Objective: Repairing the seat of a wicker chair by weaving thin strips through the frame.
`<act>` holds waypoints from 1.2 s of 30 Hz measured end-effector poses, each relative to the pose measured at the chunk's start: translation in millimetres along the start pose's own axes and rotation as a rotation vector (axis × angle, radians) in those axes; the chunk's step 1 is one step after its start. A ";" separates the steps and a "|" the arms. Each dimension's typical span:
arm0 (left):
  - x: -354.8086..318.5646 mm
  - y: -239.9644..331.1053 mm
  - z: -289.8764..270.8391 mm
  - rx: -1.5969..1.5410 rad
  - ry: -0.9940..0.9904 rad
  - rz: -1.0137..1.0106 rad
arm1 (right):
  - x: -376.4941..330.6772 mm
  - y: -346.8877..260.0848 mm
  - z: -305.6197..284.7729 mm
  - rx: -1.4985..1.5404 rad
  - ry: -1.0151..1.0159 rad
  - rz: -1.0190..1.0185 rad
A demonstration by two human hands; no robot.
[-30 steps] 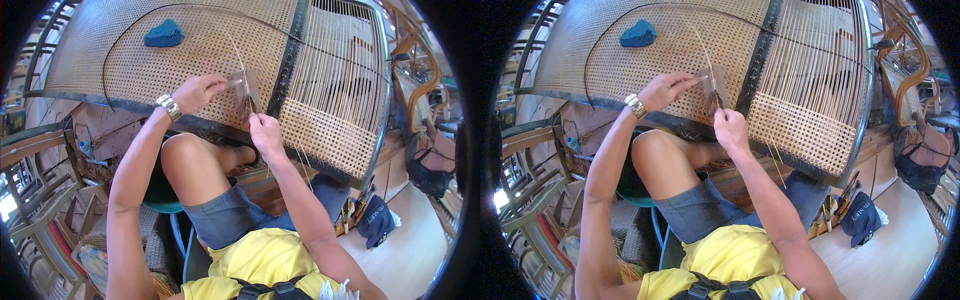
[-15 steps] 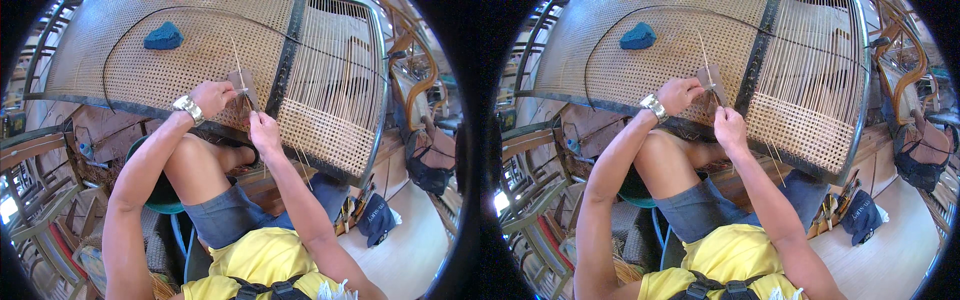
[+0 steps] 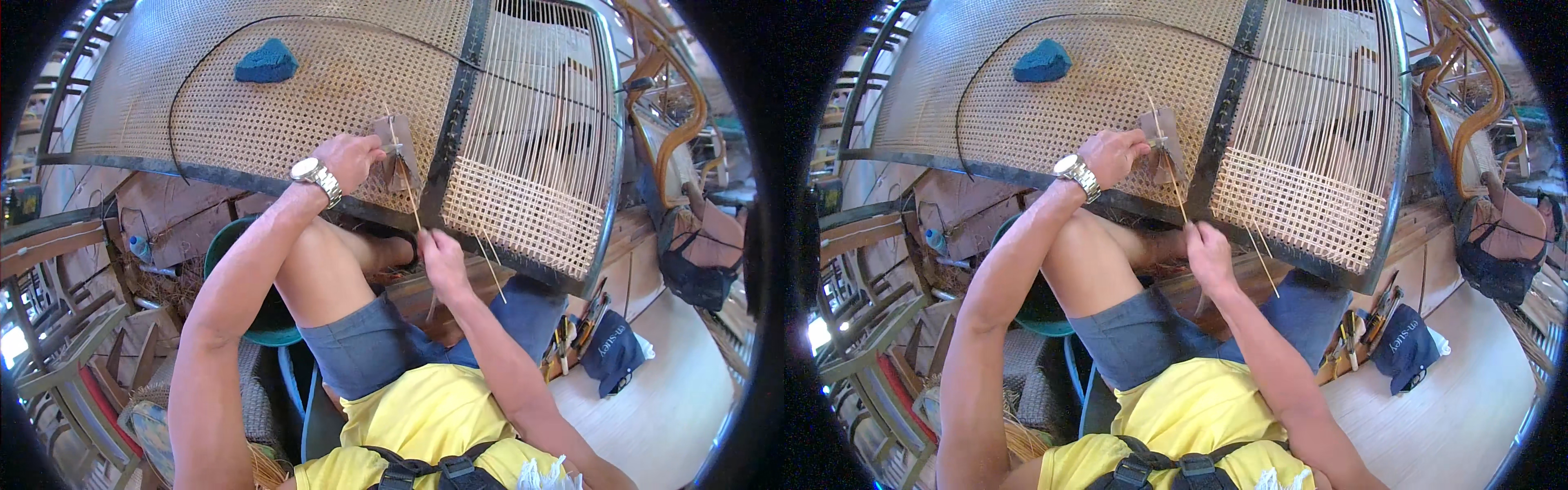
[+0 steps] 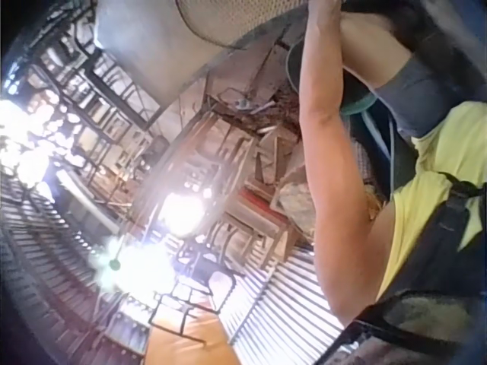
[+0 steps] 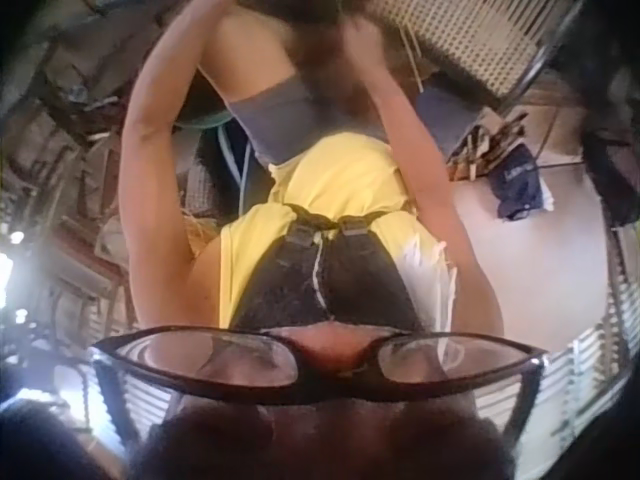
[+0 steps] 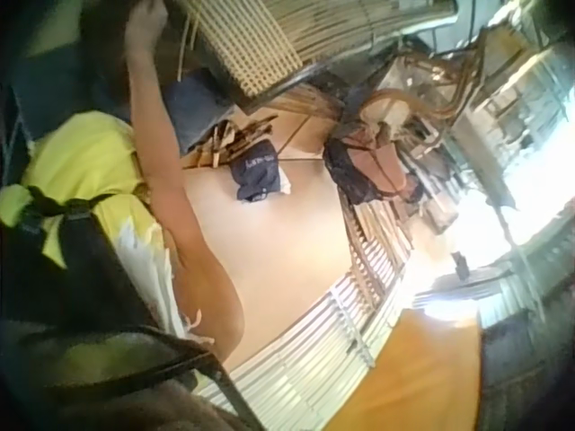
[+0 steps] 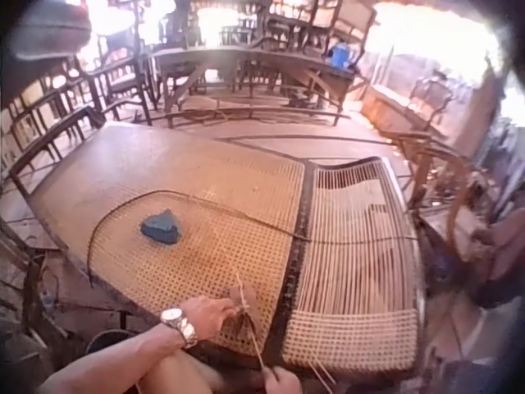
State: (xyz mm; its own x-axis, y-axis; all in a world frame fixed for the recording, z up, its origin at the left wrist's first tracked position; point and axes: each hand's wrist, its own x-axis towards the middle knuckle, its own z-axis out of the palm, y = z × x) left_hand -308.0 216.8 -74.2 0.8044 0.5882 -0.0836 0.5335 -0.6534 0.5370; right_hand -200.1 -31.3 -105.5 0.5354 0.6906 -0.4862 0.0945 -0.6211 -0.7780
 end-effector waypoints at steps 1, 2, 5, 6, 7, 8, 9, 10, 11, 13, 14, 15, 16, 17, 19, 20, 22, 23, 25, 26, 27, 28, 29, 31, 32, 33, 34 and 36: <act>1.3 -0.2 0.9 0.012 -0.007 -0.007 | -19.2 9.8 -8.3 -0.062 -0.012 0.005; 3.5 0.3 1.9 0.023 -0.011 -0.009 | -50.8 28.1 -15.4 -0.130 -0.046 0.071; 4.4 -1.3 2.7 0.024 -0.025 -0.033 | -70.1 22.0 -46.3 -0.262 -0.197 0.241; 1.2 -1.5 5.0 0.021 -0.034 -0.030 | -81.8 9.4 -53.7 -0.315 -0.306 0.376; 2.8 -5.7 2.7 0.022 -0.027 -0.023 | -83.1 -4.2 -54.9 -0.312 -0.311 0.373; 1.7 -10.0 0.5 0.024 -0.020 -0.016 | -80.2 -19.5 -54.0 -0.499 -0.111 -0.115; -0.4 -8.7 0.1 0.021 -0.020 -0.018 | -76.0 -33.6 -56.1 -0.670 0.105 -0.602; -0.7 -7.5 -2.7 0.017 -0.022 -0.020 | -64.0 -49.6 -53.6 -0.482 0.092 -0.567; -0.3 -6.0 -4.5 0.013 -0.026 -0.021 | -47.5 -63.6 -47.5 -0.293 0.079 -0.529; 2.6 -6.7 2.2 0.020 -0.028 -0.016 | -10.5 -71.7 -31.1 -0.032 0.015 -0.332; 7.1 -5.4 5.6 0.023 -0.033 -0.011 | 8.3 -71.8 -23.8 -0.032 0.026 -0.333; 9.4 -0.6 5.8 0.022 -0.035 -0.002 | 25.1 -68.9 -17.2 0.183 -0.044 -0.101; 6.7 1.5 3.0 0.022 -0.041 -0.022 | 33.6 -71.9 -10.5 0.398 -0.124 0.133; 4.8 3.4 1.0 0.021 -0.048 -0.041 | 38.1 -72.6 -8.6 0.400 -0.126 0.137; 2.0 -1.6 -0.9 0.024 -0.045 -0.045 | 37.6 -87.1 -5.7 0.329 -0.148 0.222; 0.6 -4.2 -1.2 0.023 -0.041 -0.039 | 35.3 -91.0 -2.0 0.291 -0.152 0.204; 4.9 -0.9 -0.9 0.019 -0.043 -0.033 | 45.2 -73.1 4.8 0.273 -0.160 0.192; 7.7 1.5 -1.2 0.018 -0.041 -0.031 | 50.6 -63.0 6.8 0.254 -0.173 0.176; 5.9 -3.5 -0.6 0.019 -0.038 -0.021 | 44.7 -65.9 12.3 0.272 -0.128 0.183; 5.6 -5.2 -0.3 0.020 -0.032 -0.008 | 44.0 -62.6 14.6 0.163 -0.068 0.130; 5.2 -5.3 -0.8 0.022 -0.031 -0.011 | 41.1 -66.9 15.7 0.053 -0.011 0.074; 4.8 -4.9 -1.0 0.023 -0.036 -0.022 | 37.7 -71.2 16.1 0.053 -0.015 0.073; 4.3 -4.7 -1.6 0.025 -0.041 -0.032 | 34.3 -76.0 16.1 0.204 -0.103 0.155; 4.6 -4.6 1.1 0.021 -0.031 -0.029 | 33.8 -80.9 13.9 0.355 -0.188 0.237; 5.0 -5.1 2.0 0.017 -0.022 -0.026 | 36.6 -79.7 12.3 0.455 -0.263 0.320; 4.3 -4.5 1.2 0.019 -0.023 -0.030 | 37.0 -80.1 12.0 0.556 -0.341 0.407; 4.0 -4.1 0.3 0.013 -0.018 -0.024 | 36.0 -80.7 14.6 0.556 -0.345 0.408; 4.5 -2.9 0.3 0.005 -0.014 -0.017 | 33.0 -82.0 19.5 0.586 -0.168 0.325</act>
State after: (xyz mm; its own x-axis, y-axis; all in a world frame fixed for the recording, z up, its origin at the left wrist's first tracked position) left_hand -305.9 221.1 -76.5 0.7990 0.5922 -0.1047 0.5485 -0.6460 0.5309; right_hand -206.6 49.6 -65.5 0.3178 0.5806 -0.7496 -0.5438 -0.5361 -0.6457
